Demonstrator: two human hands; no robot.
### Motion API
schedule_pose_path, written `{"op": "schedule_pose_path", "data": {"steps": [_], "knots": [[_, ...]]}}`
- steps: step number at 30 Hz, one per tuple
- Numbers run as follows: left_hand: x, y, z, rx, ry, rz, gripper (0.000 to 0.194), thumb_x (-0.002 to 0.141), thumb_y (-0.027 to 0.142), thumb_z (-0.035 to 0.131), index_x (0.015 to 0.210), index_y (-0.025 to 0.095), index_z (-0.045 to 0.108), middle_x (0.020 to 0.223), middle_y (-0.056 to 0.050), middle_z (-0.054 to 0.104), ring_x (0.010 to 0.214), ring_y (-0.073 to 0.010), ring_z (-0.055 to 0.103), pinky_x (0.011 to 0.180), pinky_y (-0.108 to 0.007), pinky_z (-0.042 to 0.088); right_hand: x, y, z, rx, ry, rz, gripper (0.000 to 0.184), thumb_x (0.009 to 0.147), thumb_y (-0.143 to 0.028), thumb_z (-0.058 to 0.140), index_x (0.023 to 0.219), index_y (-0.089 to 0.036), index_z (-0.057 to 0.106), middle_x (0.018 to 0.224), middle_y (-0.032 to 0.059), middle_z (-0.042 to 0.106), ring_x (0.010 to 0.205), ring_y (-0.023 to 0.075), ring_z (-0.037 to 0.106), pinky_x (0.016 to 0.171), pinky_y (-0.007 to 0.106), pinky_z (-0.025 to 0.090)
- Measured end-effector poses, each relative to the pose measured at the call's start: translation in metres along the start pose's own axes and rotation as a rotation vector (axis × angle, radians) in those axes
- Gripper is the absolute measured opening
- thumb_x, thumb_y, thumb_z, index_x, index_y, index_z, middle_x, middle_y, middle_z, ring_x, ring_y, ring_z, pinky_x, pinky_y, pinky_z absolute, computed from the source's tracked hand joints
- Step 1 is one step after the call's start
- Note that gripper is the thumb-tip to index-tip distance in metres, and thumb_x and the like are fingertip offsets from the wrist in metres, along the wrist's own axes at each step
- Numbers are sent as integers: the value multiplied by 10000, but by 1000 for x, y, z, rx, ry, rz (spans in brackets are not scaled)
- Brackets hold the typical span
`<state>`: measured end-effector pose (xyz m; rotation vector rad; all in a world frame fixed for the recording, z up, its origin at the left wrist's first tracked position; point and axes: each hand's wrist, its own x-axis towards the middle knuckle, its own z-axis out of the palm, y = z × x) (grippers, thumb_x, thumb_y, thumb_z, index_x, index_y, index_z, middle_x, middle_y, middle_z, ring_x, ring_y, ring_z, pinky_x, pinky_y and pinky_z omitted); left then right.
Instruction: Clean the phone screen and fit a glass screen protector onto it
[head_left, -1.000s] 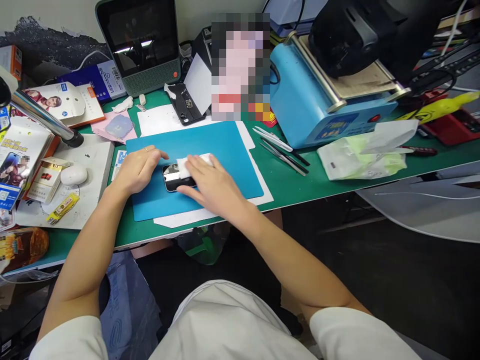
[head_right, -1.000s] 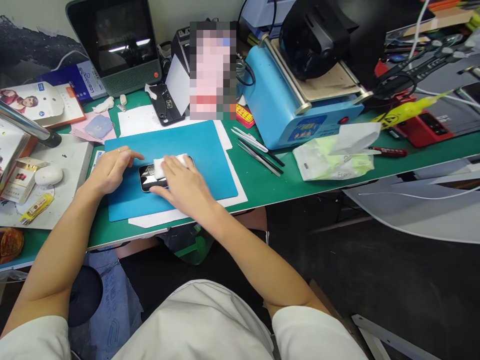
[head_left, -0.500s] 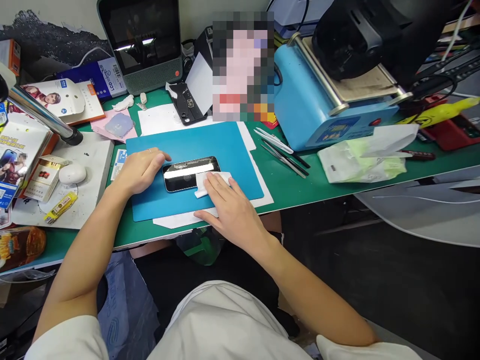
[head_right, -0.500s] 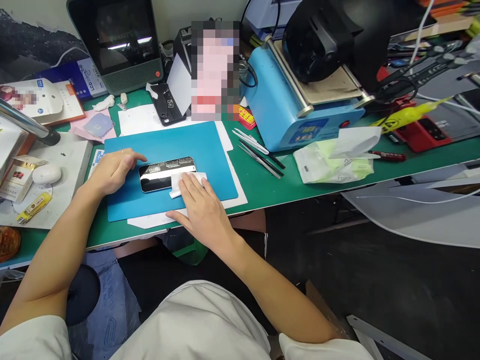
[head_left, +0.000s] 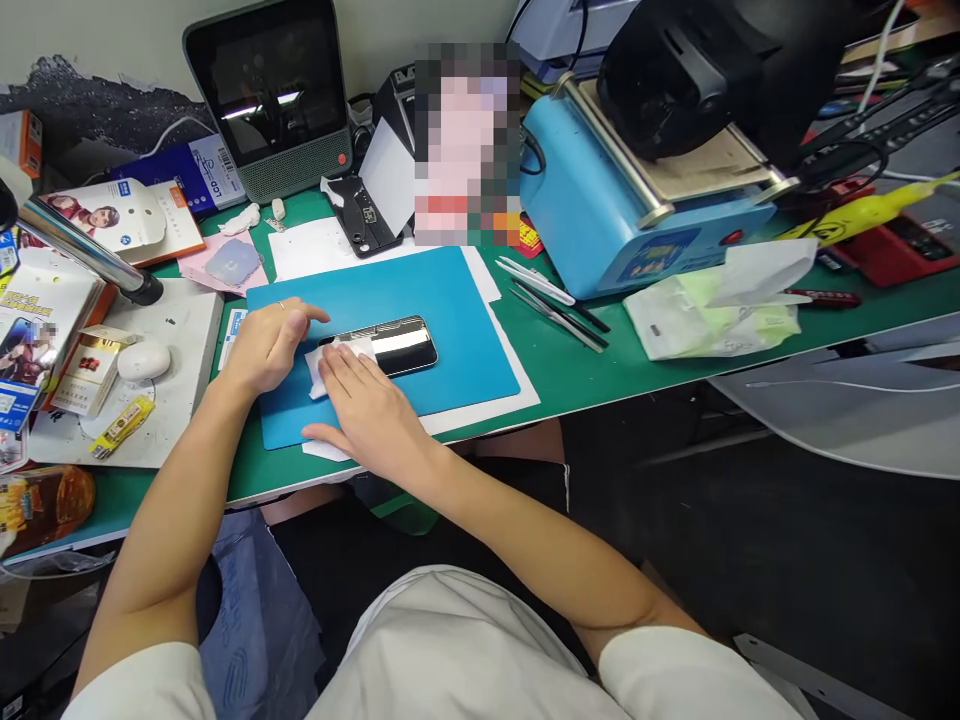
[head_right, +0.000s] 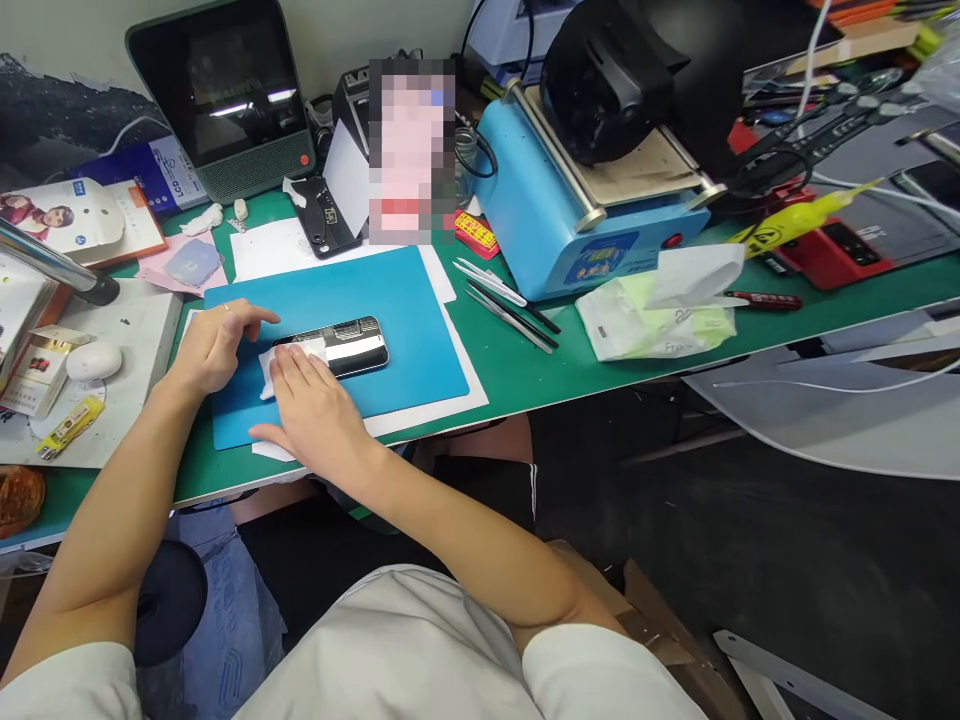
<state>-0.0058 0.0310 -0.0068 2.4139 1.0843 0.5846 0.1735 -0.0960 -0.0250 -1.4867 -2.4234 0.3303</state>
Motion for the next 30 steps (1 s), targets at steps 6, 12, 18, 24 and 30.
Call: {"op": "schedule_pose_path", "data": {"steps": [6,12,18,24,30], "knots": [[0,-2,-1,-3,-3,10,964,1086,796,57,1137,207,819,890,-92,747,839,-261,691,817,-419,527,23,11,-2,31,-88,20,1067,1057,-715,590,1704,97,343,1806,317,285,1738,398,241,1433,560,226],[-2,-4,-1,8,-15,-12,943,1103,764,57,1165,216,822,889,-84,750,827,-246,678,786,-397,497,8,51,-9,93,-103,141,1135,1046,-805,510,1744,58,275,1842,304,168,1754,403,158,1434,592,183],[-1,-4,0,21,-37,-30,947,1105,748,72,1201,190,831,910,-95,757,852,-263,683,801,-408,499,-18,73,-12,79,-47,227,1115,1070,-846,321,1761,26,256,1853,279,181,1758,398,150,1422,642,196],[-1,-3,-2,38,-70,-42,921,1111,713,90,1227,172,825,936,-104,779,900,-273,702,854,-420,519,-39,50,-7,-17,-27,268,1161,1061,-820,406,1715,130,271,1812,360,169,1735,454,206,1408,641,248],[-2,-2,0,38,-94,-47,910,1112,714,91,1232,184,820,1028,-115,805,956,-279,720,935,-439,544,-63,30,-3,-87,-5,197,1135,1049,-779,482,1694,140,320,1788,361,244,1704,481,282,1376,630,344]]}}
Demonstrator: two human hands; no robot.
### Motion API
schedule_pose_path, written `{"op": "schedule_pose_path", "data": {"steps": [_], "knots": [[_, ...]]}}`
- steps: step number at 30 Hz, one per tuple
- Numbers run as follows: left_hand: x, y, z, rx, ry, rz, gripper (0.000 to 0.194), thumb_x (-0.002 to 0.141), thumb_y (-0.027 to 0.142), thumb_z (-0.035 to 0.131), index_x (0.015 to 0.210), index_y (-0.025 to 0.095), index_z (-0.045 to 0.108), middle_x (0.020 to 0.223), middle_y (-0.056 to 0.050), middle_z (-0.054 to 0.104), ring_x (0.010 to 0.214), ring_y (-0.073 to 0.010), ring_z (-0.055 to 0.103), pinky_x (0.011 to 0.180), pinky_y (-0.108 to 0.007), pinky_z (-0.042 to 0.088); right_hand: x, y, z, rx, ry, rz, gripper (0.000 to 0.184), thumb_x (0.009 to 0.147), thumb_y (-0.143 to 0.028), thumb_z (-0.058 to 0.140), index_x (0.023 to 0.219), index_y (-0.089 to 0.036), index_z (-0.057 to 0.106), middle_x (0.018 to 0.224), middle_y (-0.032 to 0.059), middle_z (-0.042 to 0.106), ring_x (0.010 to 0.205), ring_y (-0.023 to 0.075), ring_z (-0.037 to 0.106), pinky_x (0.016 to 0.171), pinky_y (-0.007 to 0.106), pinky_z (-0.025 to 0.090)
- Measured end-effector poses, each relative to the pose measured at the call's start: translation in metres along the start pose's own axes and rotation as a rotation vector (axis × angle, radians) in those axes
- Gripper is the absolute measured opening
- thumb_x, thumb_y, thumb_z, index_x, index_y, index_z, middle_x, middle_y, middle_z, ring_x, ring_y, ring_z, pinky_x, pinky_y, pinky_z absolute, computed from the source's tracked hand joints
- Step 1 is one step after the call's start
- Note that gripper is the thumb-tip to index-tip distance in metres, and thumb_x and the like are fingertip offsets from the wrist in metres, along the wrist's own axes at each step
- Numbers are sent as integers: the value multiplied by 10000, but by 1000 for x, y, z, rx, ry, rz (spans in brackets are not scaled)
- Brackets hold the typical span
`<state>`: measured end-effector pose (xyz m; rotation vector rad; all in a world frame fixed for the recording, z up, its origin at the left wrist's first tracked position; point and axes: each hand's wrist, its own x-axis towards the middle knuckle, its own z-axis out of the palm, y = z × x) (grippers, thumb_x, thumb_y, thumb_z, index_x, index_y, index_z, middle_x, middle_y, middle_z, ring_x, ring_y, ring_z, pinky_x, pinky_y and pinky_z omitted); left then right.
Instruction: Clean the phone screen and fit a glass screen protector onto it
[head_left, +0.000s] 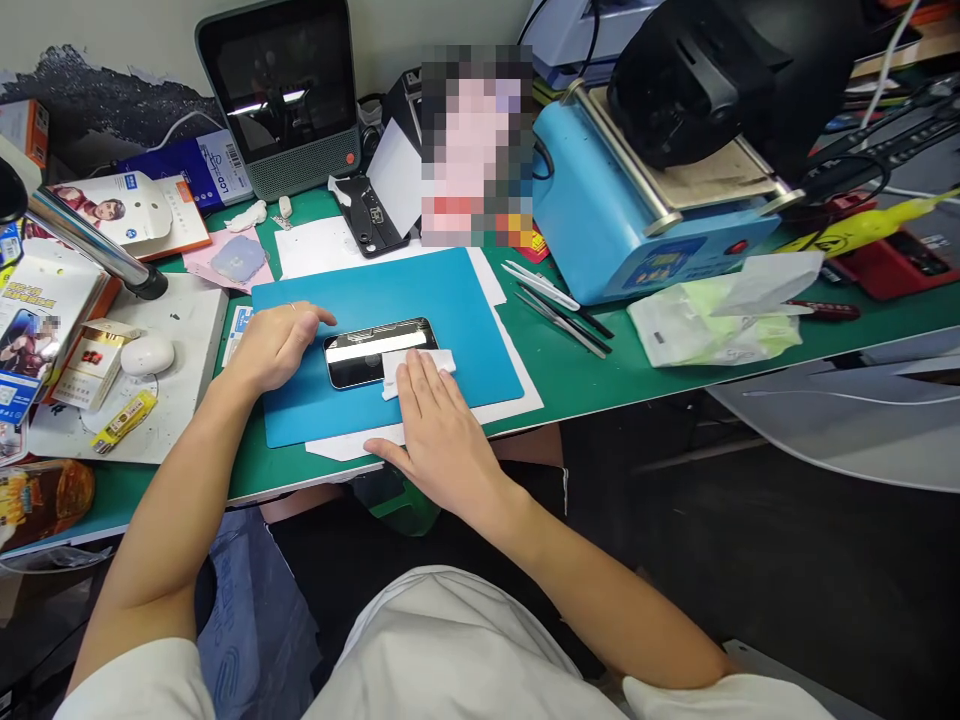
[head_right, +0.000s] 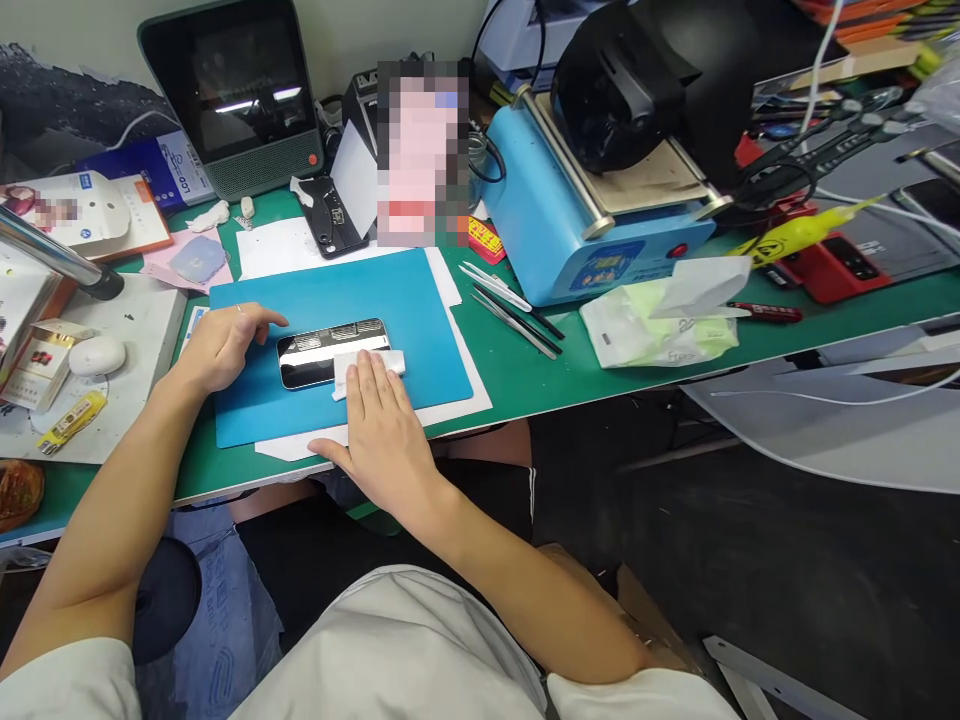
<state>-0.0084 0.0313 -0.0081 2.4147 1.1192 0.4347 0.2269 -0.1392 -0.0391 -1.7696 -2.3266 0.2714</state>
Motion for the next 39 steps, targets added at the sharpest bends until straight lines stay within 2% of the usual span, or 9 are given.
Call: {"op": "schedule_pose_path", "data": {"steps": [9,14,17,21,23,29,32,36,39], "knots": [[4,-2,1,-14,9,-10,1001,1082,790,30,1240,185,812,903,-106,763,913,-282,713,837,-428,531,14,-20,1,26,53,-159,1048,1047,-733,553,1657,111,431,1752,336,393,1662,450,412,1355,602,406],[4,-2,2,-27,25,-15,1047,1064,814,-4,1205,179,816,896,-107,751,898,-281,711,842,-433,527,41,-12,5,116,196,-310,466,1156,-318,533,1480,-14,676,1550,261,686,1472,357,643,1258,560,516],[3,-1,4,-25,31,-26,1038,1072,803,-1,1203,177,816,911,-109,761,931,-291,718,862,-439,523,61,6,5,177,215,-395,352,1152,-168,463,1277,-123,789,1372,173,797,1242,296,740,1083,490,602],[2,1,7,-34,31,-44,931,1110,733,53,1269,187,791,991,-101,791,1006,-284,728,935,-428,528,88,33,-5,211,159,-511,313,1156,-225,511,1057,-189,806,1160,105,837,1054,254,735,933,425,591],[1,2,8,-48,44,-52,844,1127,682,96,1354,191,744,1054,-97,798,1037,-279,729,964,-425,522,106,49,-13,229,143,-573,302,1155,-237,506,1061,-195,790,1131,97,831,1059,255,736,908,426,570],[0,10,5,-61,56,-76,612,1110,576,228,1382,191,619,1153,-113,765,1074,-298,701,915,-448,503,163,94,-21,150,287,-406,340,1143,-315,485,1165,-204,806,1307,140,779,1164,331,705,996,550,557],[0,14,7,-75,90,-85,514,1075,557,279,1281,197,582,1168,-129,731,1056,-309,680,908,-475,507,161,97,-22,131,279,-452,364,1137,-343,513,1365,-189,752,1417,159,740,1243,363,675,1016,585,540],[0,18,14,-93,271,-116,474,1052,619,257,1127,240,532,1079,-118,689,968,-300,647,898,-493,515,137,78,-26,184,218,-615,412,1163,-448,496,1242,-168,787,1171,143,787,1061,305,704,912,477,565],[3,20,18,-70,356,-125,492,1054,655,213,1062,257,503,1030,-106,669,957,-300,634,912,-506,528,125,63,-26,177,48,-708,742,1044,-721,629,1430,-90,685,1285,209,743,1100,350,680,915,496,575]]}}
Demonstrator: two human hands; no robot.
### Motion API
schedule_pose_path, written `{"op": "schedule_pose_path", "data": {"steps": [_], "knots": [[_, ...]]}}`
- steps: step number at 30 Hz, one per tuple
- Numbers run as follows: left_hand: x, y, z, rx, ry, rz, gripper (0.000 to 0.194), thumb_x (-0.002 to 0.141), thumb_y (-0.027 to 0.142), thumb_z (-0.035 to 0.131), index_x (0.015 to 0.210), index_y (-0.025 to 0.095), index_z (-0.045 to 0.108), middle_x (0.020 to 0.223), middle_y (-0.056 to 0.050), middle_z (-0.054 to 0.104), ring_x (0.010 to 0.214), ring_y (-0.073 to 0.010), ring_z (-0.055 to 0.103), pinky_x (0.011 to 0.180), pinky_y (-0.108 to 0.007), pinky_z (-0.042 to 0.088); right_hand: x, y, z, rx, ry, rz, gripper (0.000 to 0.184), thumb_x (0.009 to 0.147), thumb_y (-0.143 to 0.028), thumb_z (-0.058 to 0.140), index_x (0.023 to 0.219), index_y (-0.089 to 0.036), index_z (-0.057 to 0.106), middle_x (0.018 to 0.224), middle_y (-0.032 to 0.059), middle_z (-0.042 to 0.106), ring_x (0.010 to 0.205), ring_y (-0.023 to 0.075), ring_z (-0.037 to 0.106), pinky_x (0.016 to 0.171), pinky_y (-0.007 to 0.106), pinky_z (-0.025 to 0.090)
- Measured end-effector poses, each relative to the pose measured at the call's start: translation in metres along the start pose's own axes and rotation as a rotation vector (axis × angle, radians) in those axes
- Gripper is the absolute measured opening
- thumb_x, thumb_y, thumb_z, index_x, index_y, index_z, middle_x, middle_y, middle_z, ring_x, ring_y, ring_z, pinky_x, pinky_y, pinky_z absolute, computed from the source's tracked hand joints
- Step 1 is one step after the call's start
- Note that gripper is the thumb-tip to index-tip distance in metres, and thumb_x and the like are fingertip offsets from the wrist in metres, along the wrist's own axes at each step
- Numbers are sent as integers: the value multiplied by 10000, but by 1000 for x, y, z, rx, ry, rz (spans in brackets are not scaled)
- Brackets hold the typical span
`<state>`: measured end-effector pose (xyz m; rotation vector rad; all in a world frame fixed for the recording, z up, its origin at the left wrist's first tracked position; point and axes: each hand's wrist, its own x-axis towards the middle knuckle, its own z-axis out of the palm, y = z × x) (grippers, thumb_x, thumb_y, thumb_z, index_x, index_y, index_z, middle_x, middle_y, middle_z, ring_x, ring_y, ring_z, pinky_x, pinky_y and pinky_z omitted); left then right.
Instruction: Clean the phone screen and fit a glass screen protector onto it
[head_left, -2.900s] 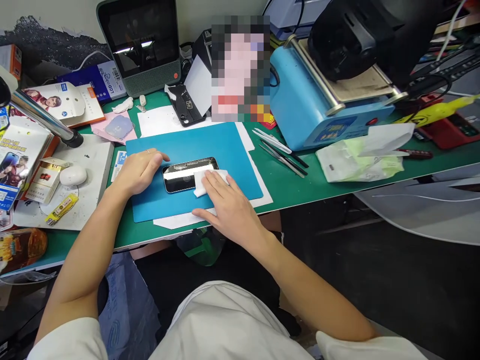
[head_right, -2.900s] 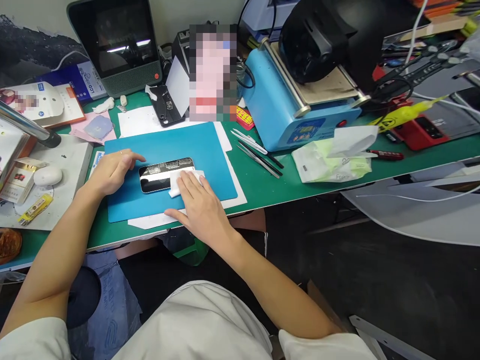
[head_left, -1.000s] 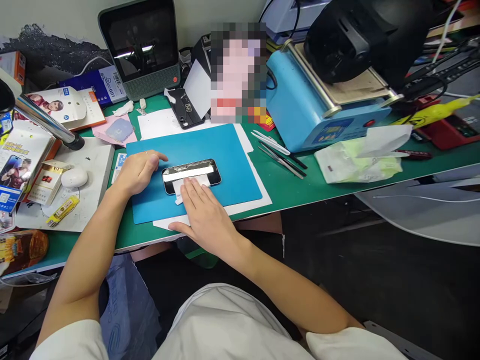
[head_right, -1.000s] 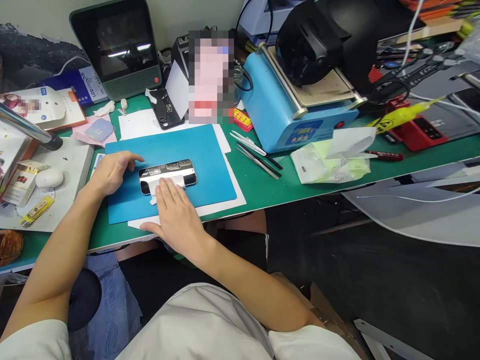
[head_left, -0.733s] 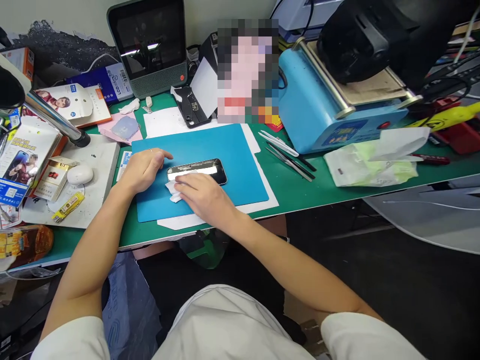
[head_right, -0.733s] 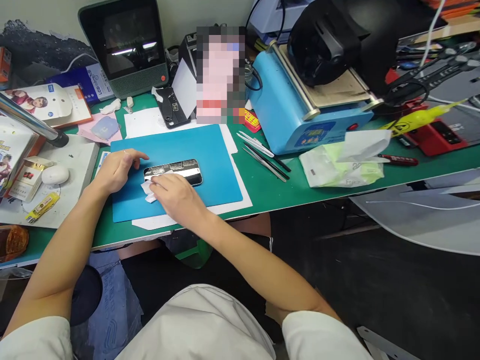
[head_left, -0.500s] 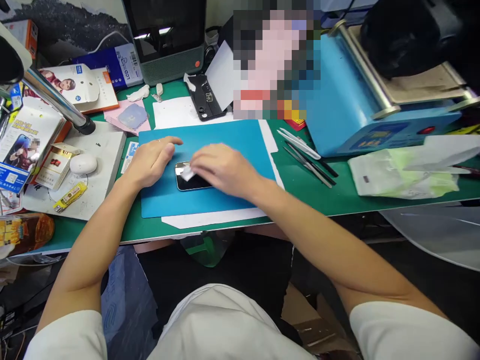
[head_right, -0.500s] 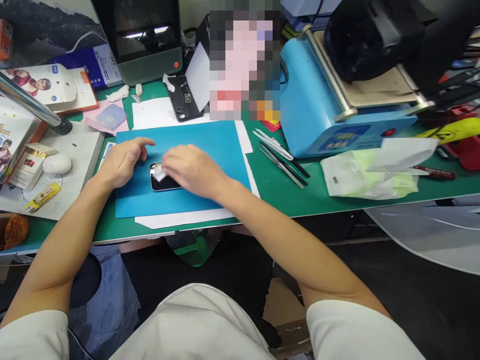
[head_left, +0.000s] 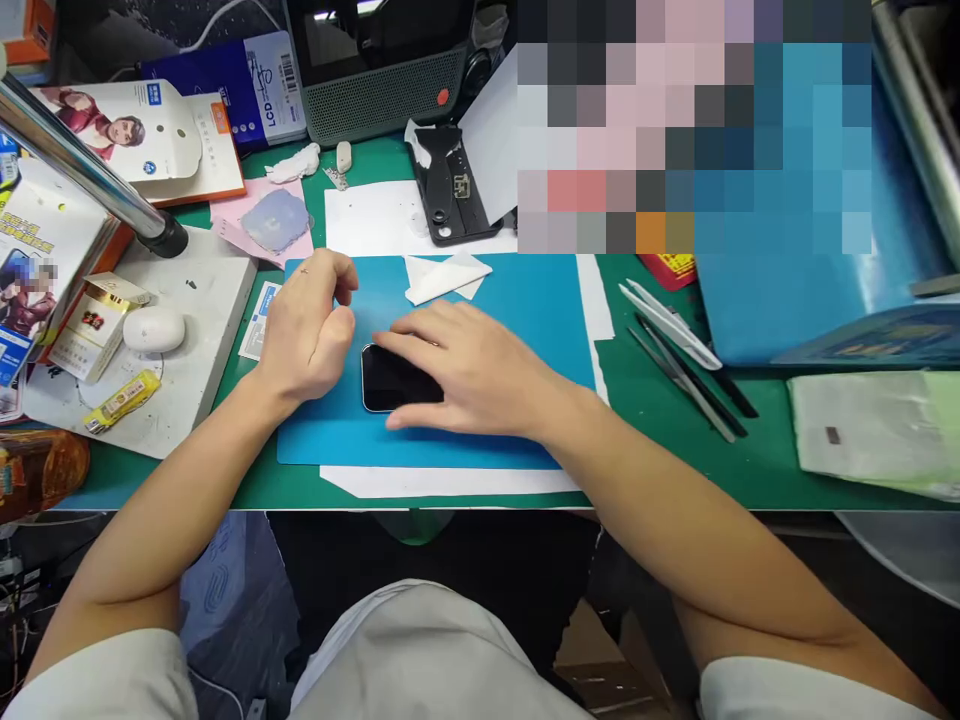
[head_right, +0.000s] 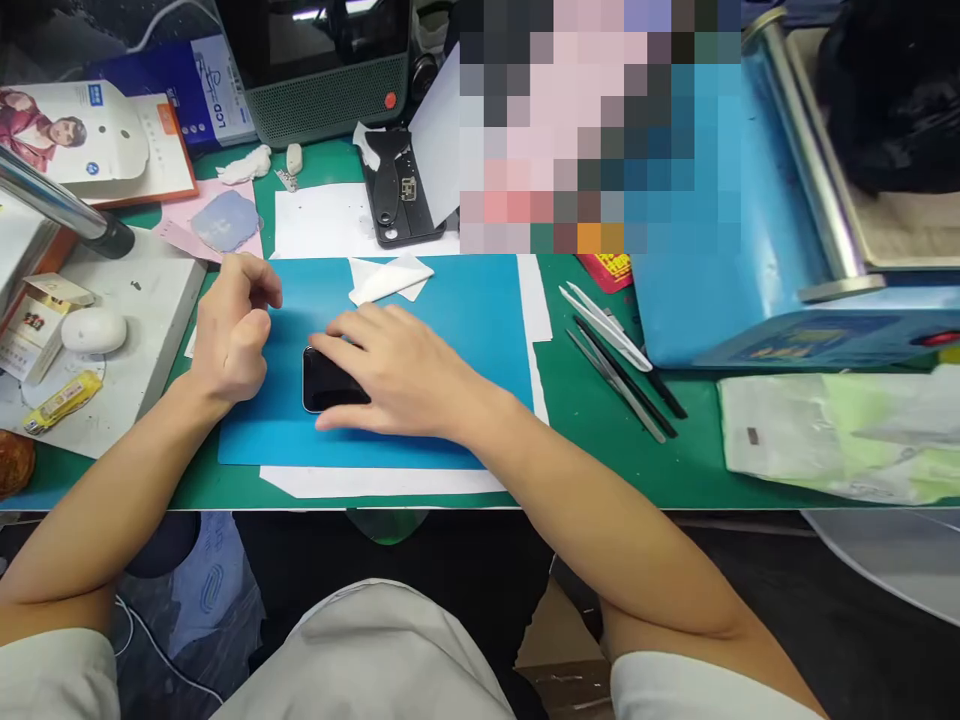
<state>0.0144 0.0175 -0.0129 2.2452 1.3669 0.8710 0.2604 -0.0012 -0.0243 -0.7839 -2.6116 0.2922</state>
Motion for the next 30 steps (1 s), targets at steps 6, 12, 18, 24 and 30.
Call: {"op": "schedule_pose_path", "data": {"steps": [6,12,18,24,30], "knots": [[2,0,2,49,-8,57,556,1080,693,171,1019,261,516,1018,-105,682,937,-292,634,895,-515,538,2,-9,6,7,-109,55,778,1004,-556,769,1572,-71,552,1310,226,700,1135,373,657,943,531,606],[-2,0,-4,-8,17,247,758,1036,887,256,1208,239,608,1036,-104,718,905,-269,653,868,-501,570,-2,-4,5,115,128,-17,651,1001,-506,760,1502,-121,608,1304,195,707,1124,343,673,948,539,615],[-15,3,3,-212,58,449,1107,840,1031,534,1649,282,432,1488,-171,693,1242,-344,734,1089,-545,625,-3,-2,-2,271,382,-149,788,1004,-629,741,1638,-239,482,1302,140,710,1158,316,698,1001,522,579],[-26,16,16,-292,-10,504,1169,887,894,682,1790,275,272,1606,-193,656,1372,-388,740,1132,-514,671,-4,-8,-4,285,491,-126,834,985,-706,717,1639,-272,436,1312,138,693,1160,325,701,965,501,598],[-26,18,18,-308,-9,544,1215,883,895,684,1816,292,192,1518,-182,730,1235,-370,813,959,-462,735,-5,-11,-4,303,463,-166,884,948,-597,787,1666,-292,371,1314,113,674,1193,318,665,976,495,582]]}}
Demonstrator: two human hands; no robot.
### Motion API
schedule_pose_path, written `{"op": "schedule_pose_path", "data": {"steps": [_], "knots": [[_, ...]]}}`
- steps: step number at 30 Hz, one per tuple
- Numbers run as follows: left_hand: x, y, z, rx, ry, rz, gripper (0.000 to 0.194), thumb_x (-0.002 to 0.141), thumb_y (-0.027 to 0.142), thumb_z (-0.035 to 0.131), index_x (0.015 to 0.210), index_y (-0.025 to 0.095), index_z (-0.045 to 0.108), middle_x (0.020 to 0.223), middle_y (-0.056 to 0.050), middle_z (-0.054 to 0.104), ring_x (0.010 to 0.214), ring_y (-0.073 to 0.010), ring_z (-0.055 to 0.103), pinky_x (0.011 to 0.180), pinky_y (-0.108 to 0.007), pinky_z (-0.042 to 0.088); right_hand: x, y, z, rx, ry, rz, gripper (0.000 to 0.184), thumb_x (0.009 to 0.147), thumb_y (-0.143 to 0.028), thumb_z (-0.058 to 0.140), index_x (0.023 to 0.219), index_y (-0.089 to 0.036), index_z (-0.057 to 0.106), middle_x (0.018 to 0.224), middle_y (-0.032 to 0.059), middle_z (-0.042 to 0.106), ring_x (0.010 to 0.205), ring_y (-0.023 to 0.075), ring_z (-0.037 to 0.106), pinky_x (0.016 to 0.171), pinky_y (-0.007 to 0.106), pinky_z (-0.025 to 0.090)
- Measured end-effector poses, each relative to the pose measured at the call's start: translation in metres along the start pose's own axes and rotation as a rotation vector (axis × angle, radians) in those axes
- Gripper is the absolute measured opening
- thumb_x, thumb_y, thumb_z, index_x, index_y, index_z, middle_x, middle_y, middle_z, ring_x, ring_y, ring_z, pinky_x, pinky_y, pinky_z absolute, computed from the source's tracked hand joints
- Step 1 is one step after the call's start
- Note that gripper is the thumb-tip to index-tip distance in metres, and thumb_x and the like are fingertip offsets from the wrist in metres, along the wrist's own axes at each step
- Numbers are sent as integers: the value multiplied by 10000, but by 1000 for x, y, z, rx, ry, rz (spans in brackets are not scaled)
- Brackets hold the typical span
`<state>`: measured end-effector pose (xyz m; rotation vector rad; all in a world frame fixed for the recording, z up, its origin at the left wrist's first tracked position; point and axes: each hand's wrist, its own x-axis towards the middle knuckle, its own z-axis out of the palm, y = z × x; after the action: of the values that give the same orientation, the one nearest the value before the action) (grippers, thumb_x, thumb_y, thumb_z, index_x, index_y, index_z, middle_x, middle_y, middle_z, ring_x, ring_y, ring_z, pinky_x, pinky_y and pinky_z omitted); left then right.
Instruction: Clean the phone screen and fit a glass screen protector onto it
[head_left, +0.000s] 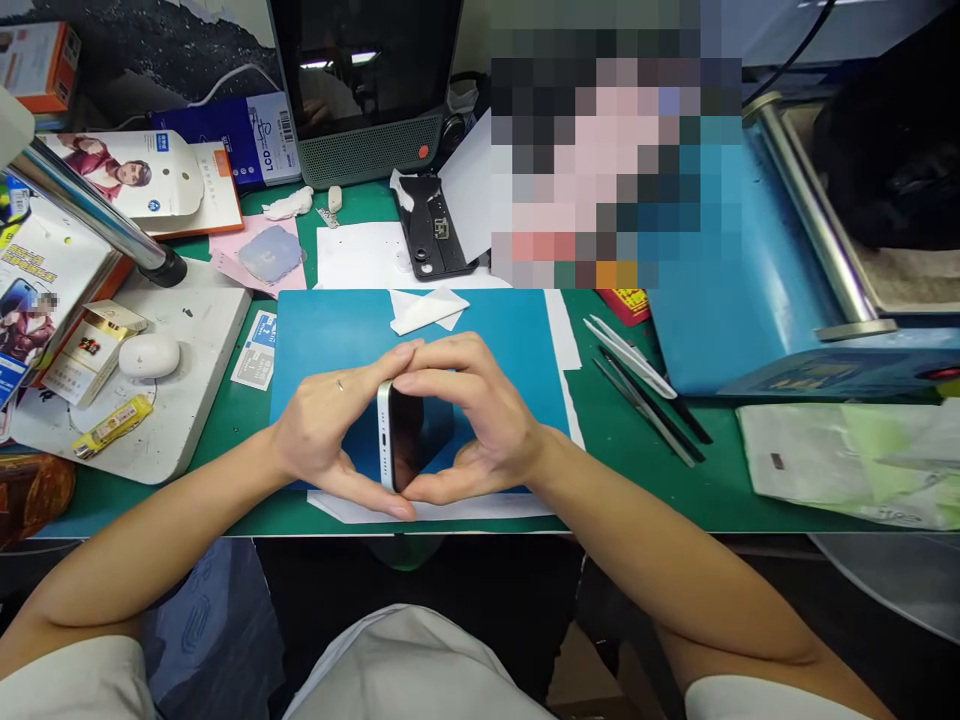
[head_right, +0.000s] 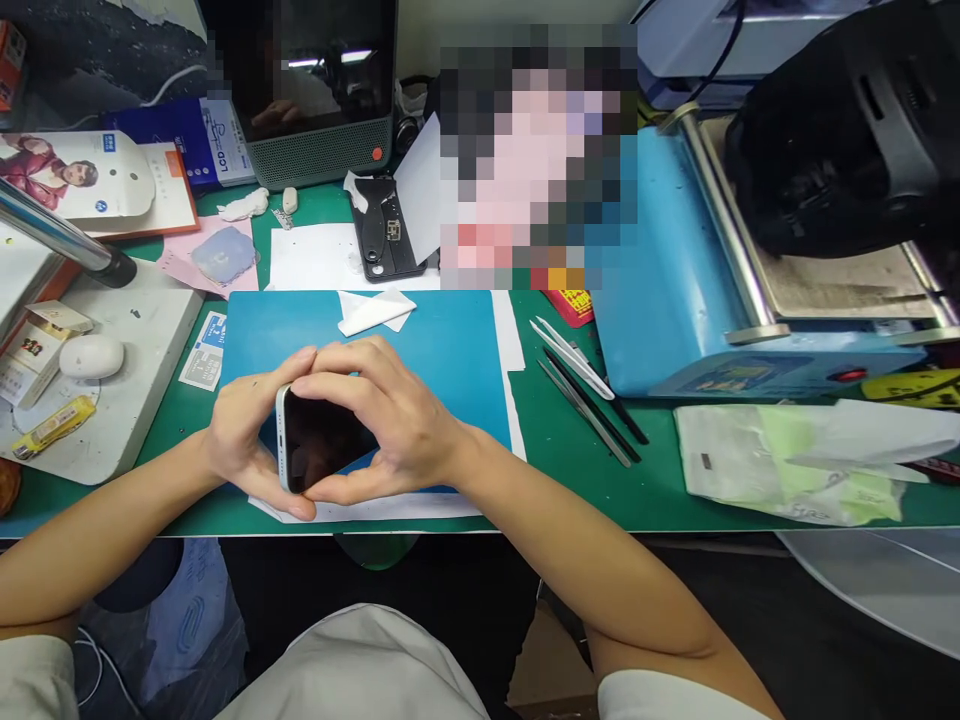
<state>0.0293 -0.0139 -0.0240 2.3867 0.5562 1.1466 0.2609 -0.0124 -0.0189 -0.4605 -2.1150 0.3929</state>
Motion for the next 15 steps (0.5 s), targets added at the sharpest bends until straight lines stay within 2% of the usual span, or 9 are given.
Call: {"op": "schedule_pose_path", "data": {"steps": [3,6,8,11,15], "knots": [[-2,0,-1,-14,-10,13,1194,910,847,703,1820,284,173,1540,-199,711,1227,-365,816,938,-462,738,0,-4,1,-26,-10,10,841,937,-580,767,1626,-310,368,1326,110,673,1188,324,678,963,512,589],[-4,0,0,5,-9,47,1170,946,832,670,1823,259,150,1548,-197,704,1241,-339,810,938,-429,736,1,-8,0,-95,-8,16,710,942,-582,710,1526,-306,414,1257,105,678,1101,314,706,858,509,609],[-5,1,1,31,-3,52,1222,914,873,671,1824,258,136,1478,-178,751,1175,-314,832,908,-393,735,3,-11,0,-110,10,-1,651,937,-573,702,1468,-296,445,1201,94,682,1049,295,712,790,491,617],[-5,3,3,49,0,39,1299,845,910,714,1824,291,126,1376,-148,805,1007,-300,856,803,-390,735,6,-13,-2,-64,29,-25,626,921,-506,739,1433,-263,474,1191,91,698,1053,276,717,793,473,625],[-4,7,3,70,7,20,1225,902,888,668,1823,284,129,1306,-127,832,888,-273,849,722,-389,722,7,-13,-4,-75,9,-15,601,928,-535,714,1415,-283,468,1181,84,697,1019,273,723,758,472,619]]}}
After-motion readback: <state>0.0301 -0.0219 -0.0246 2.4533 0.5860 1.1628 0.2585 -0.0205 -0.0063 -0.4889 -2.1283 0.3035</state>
